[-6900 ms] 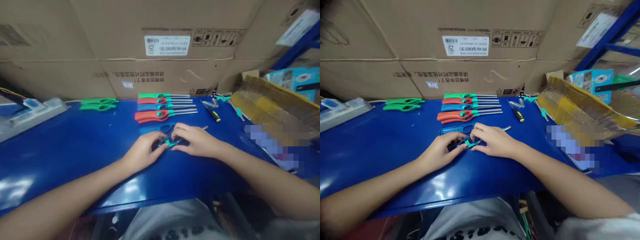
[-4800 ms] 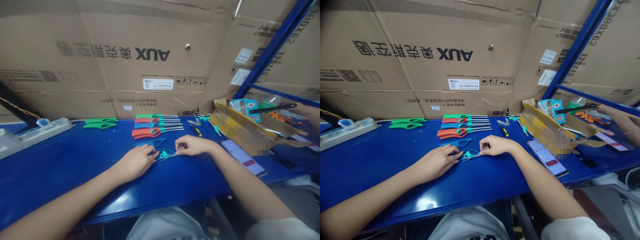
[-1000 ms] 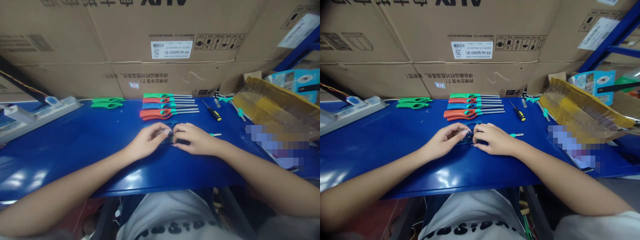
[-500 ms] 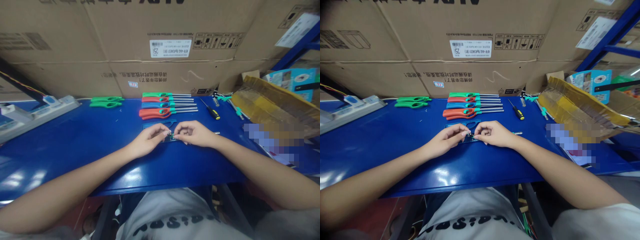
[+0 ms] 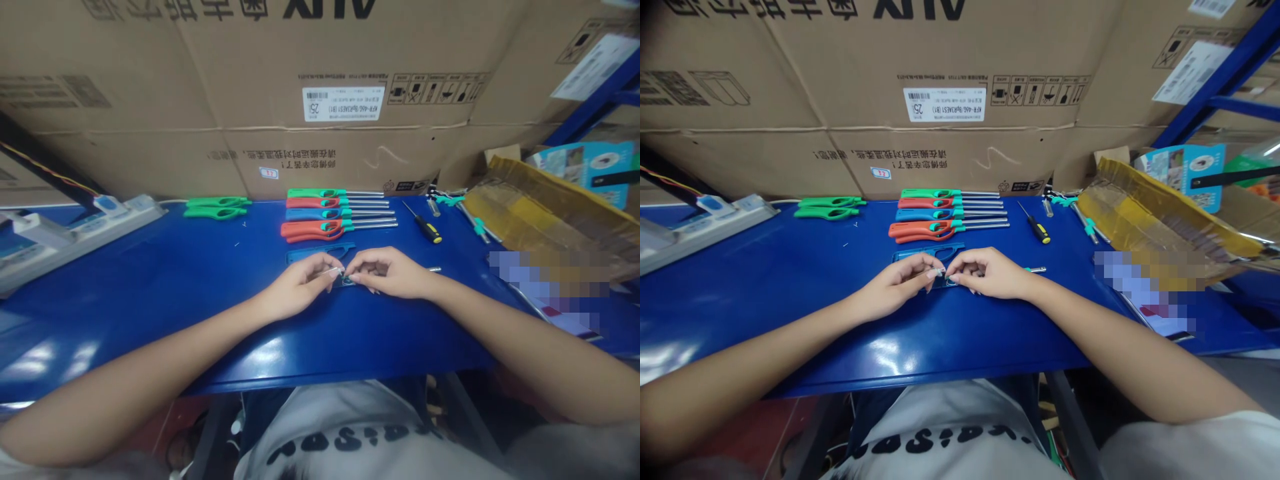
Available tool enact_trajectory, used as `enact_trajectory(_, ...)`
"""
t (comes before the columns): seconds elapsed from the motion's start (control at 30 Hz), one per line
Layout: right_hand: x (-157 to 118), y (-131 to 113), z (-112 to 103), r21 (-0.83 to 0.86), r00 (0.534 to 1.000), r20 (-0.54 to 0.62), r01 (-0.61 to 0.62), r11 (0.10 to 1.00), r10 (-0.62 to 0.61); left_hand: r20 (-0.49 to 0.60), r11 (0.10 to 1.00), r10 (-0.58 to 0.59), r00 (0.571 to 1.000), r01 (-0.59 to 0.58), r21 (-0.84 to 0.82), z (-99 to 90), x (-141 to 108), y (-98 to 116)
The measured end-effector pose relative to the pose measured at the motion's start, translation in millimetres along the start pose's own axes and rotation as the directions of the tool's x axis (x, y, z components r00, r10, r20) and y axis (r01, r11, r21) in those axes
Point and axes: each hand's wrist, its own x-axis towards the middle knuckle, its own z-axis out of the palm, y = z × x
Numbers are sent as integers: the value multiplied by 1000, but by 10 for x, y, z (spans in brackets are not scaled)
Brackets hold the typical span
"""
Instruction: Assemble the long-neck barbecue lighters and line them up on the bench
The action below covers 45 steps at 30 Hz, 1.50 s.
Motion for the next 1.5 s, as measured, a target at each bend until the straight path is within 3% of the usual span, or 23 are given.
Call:
enact_trajectory(0.77, -1, -27, 0, -31, 998, -4, 62, 998, -62, 28, 1000, 10, 1000, -10, -9, -15, 21, -18)
enact_trajectory(1.1, 23, 43, -18, -118, 992, -20, 125, 985, -128, 50, 1000, 4, 999, -3, -19, -13, 14, 10)
enact_trajectory(1.5, 22, 56, -27, -100, 992, -15, 123, 987, -125, 35, 995, -94, 995, 95, -28, -11, 9, 55)
